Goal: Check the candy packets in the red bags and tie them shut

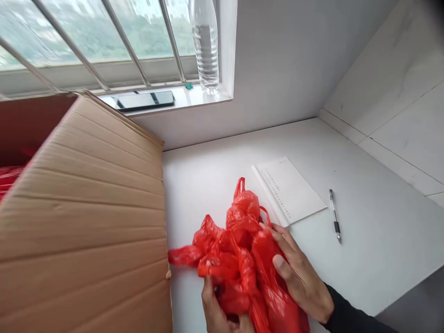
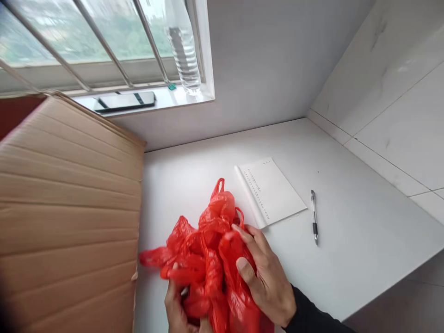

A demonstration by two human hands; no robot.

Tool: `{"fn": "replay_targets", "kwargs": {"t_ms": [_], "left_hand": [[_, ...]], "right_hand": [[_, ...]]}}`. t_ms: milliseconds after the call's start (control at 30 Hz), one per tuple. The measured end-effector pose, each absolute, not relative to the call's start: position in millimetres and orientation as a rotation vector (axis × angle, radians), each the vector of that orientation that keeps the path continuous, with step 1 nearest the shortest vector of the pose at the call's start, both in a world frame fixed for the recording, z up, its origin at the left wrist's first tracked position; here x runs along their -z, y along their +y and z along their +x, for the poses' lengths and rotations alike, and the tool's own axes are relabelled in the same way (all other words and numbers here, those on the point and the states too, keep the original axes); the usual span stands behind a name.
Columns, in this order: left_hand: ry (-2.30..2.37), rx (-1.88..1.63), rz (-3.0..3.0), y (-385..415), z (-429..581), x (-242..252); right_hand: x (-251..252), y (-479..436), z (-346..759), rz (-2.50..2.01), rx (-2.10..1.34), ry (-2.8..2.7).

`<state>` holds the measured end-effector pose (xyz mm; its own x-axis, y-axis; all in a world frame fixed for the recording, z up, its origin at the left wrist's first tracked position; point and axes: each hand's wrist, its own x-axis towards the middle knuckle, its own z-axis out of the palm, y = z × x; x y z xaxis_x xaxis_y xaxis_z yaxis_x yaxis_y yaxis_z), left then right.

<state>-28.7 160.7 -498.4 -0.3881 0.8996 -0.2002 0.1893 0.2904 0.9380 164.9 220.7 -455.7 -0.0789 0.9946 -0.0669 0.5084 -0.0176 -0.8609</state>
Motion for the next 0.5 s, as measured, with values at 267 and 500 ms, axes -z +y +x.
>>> {"fn": "replay_targets", "kwargs": {"t_ms": [267, 500], "left_hand": [[2.140, -1.398, 1.470, 107.3, -16.4, 455.8], [2.183, -1.433, 1.595, 78.2, -12.1, 462.6]], "right_hand": [[471.4, 145.2, 256.6, -1.590, -0.614, -1.663], [519.9, 116.1, 287.4, -1.438, -0.248, -1.703]]}}
